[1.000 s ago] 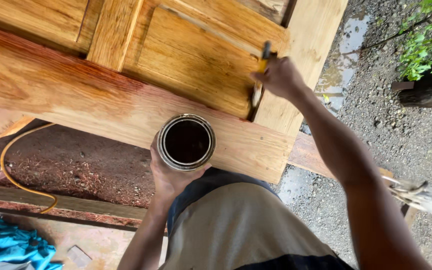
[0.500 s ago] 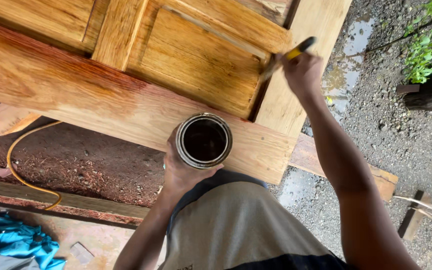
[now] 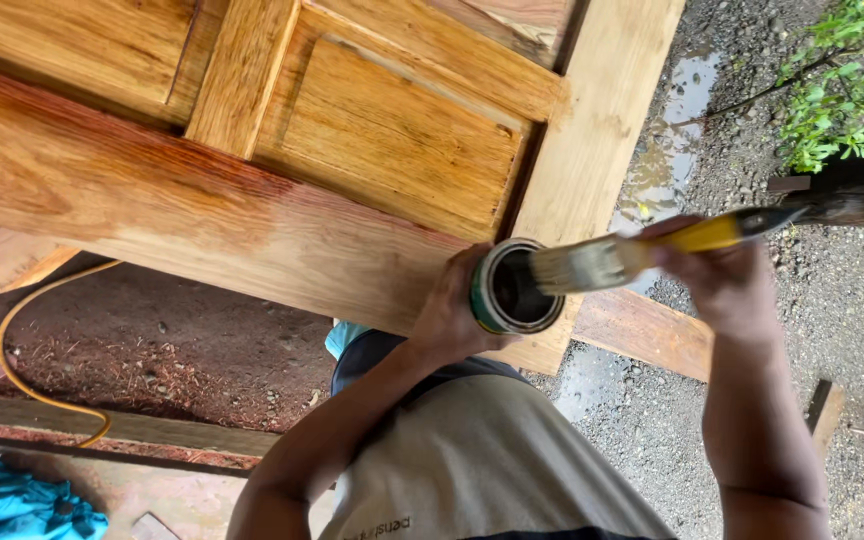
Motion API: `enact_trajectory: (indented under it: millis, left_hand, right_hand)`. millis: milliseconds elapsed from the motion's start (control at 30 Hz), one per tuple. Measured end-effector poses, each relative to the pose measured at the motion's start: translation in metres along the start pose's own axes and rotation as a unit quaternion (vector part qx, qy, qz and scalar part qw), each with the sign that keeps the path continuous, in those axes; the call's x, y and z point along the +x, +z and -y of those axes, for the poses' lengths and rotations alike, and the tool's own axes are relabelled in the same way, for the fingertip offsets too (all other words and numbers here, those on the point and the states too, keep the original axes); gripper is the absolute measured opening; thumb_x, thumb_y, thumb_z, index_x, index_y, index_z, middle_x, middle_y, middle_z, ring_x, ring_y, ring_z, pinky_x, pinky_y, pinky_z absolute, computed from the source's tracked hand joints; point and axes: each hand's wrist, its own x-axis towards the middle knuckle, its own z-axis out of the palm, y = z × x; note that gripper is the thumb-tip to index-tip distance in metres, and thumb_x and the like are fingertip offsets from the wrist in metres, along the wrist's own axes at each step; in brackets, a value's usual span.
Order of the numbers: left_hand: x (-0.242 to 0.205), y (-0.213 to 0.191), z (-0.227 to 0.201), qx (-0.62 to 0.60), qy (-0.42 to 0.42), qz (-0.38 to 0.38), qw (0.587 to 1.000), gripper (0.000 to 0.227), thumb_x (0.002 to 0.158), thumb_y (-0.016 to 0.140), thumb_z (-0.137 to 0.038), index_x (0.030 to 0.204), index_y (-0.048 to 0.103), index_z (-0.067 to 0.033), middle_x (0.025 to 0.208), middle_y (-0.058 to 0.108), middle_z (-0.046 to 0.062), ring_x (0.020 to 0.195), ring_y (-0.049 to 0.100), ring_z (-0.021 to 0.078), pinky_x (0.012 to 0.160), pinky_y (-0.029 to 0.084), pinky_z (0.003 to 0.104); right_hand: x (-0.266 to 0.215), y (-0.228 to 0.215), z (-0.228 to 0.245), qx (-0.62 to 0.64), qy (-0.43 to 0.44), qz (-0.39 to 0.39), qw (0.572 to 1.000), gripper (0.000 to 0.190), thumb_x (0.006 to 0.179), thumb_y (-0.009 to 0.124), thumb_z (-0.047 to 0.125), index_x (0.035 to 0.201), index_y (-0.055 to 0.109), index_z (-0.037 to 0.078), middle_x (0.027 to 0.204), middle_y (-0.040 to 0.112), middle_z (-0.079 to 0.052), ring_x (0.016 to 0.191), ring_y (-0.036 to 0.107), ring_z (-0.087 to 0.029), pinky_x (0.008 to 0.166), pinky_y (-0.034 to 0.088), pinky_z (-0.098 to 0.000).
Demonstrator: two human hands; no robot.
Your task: The person stains a wooden door by applying a finish with a brush and dipping the brush into a can of stain held in their hand.
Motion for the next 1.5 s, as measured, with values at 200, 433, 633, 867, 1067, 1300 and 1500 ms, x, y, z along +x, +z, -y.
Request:
enact_trajectory:
  millis: [200, 433, 633, 867, 1067, 1300, 1500]
  left_hand:
    - [0.000, 0.031, 0.017, 0.003, 0.040, 0.059, 0.997, 0.117, 0.060, 0.098, -0.038, 0.148, 0.035, 0.0044, 0.147, 0.050, 0.023, 0.137, 0.051, 0.0409, 0.120, 0.042, 0.051]
    - [0.009, 0.027, 0.014, -0.023, 0.025, 0.026, 0.999, 0.119, 0.055, 0.102, -0.033, 0.148, 0.036, 0.0023, 0.143, 0.054, 0.021, 0.133, 0.055, 0.0377, 0.119, 0.044, 0.046]
    - [0.012, 0.022, 0.010, -0.014, -0.003, 0.010, 1.000, 0.116, 0.056, 0.101, -0.031, 0.149, 0.038, -0.0033, 0.146, 0.055, 0.017, 0.132, 0.056, 0.0356, 0.117, 0.046, 0.046]
    - [0.010, 0.018, 0.008, 0.012, -0.020, -0.005, 1.000, 0.117, 0.057, 0.102, -0.035, 0.149, 0.039, -0.0022, 0.145, 0.055, 0.018, 0.135, 0.056, 0.0350, 0.116, 0.048, 0.046]
    - [0.028, -0.025, -0.020, 0.011, -0.035, -0.066, 0.997, 0.077, 0.046, 0.097, -0.033, 0.114, 0.069, -0.0103, 0.103, 0.074, 0.008, 0.091, 0.077, 0.0242, 0.083, 0.064, 0.034]
    - [-0.032, -0.052, 0.006, 0.083, -0.035, -0.158, 0.983, 0.112, 0.047, 0.103, -0.032, 0.137, 0.049, 0.0052, 0.121, 0.065, 0.024, 0.104, 0.072, 0.0367, 0.090, 0.062, 0.049]
    - [-0.061, -0.064, 0.001, 0.221, -0.078, -0.160, 0.959, 0.117, 0.045, 0.101, -0.044, 0.135, 0.046, 0.0074, 0.126, 0.063, 0.023, 0.112, 0.070, 0.0369, 0.095, 0.058, 0.048]
  right_hand:
    - [0.003, 0.061, 0.008, -0.306, -0.056, 0.046, 0.949, 0.026, 0.083, 0.083, 0.024, 0.108, 0.079, 0.018, 0.142, 0.058, -0.007, 0.131, 0.052, -0.025, 0.110, 0.045, -0.0427]
    - [-0.013, 0.017, 0.028, -0.347, 0.005, -0.052, 0.936, 0.012, 0.094, 0.080, 0.011, 0.103, 0.073, 0.006, 0.095, 0.075, -0.005, 0.087, 0.070, -0.015, 0.080, 0.052, -0.0267]
    - [-0.023, 0.009, 0.044, -0.384, 0.011, -0.073, 0.920, 0.008, 0.097, 0.079, 0.013, 0.100, 0.072, 0.010, 0.093, 0.071, 0.000, 0.081, 0.064, -0.011, 0.073, 0.046, -0.0253]
    - [-0.021, -0.009, 0.024, -0.325, 0.011, -0.077, 0.942, 0.007, 0.098, 0.077, 0.008, 0.101, 0.070, 0.007, 0.092, 0.070, -0.001, 0.080, 0.060, -0.009, 0.073, 0.044, -0.0245]
    - [0.014, -0.031, -0.100, -0.039, -0.004, -0.159, 0.986, 0.020, 0.095, 0.082, 0.006, 0.108, 0.072, -0.006, 0.085, 0.068, -0.026, 0.075, 0.072, -0.034, 0.075, 0.061, -0.0450]
    - [0.086, -0.014, -0.155, -0.213, -0.057, -0.124, 0.967, 0.017, 0.092, 0.084, 0.012, 0.108, 0.080, 0.009, 0.090, 0.073, -0.022, 0.084, 0.071, -0.043, 0.081, 0.053, -0.0483]
    - [0.077, -0.019, -0.125, -0.249, -0.053, -0.039, 0.966, 0.017, 0.088, 0.083, 0.008, 0.105, 0.079, 0.007, 0.094, 0.077, -0.012, 0.084, 0.074, -0.028, 0.079, 0.060, -0.0341]
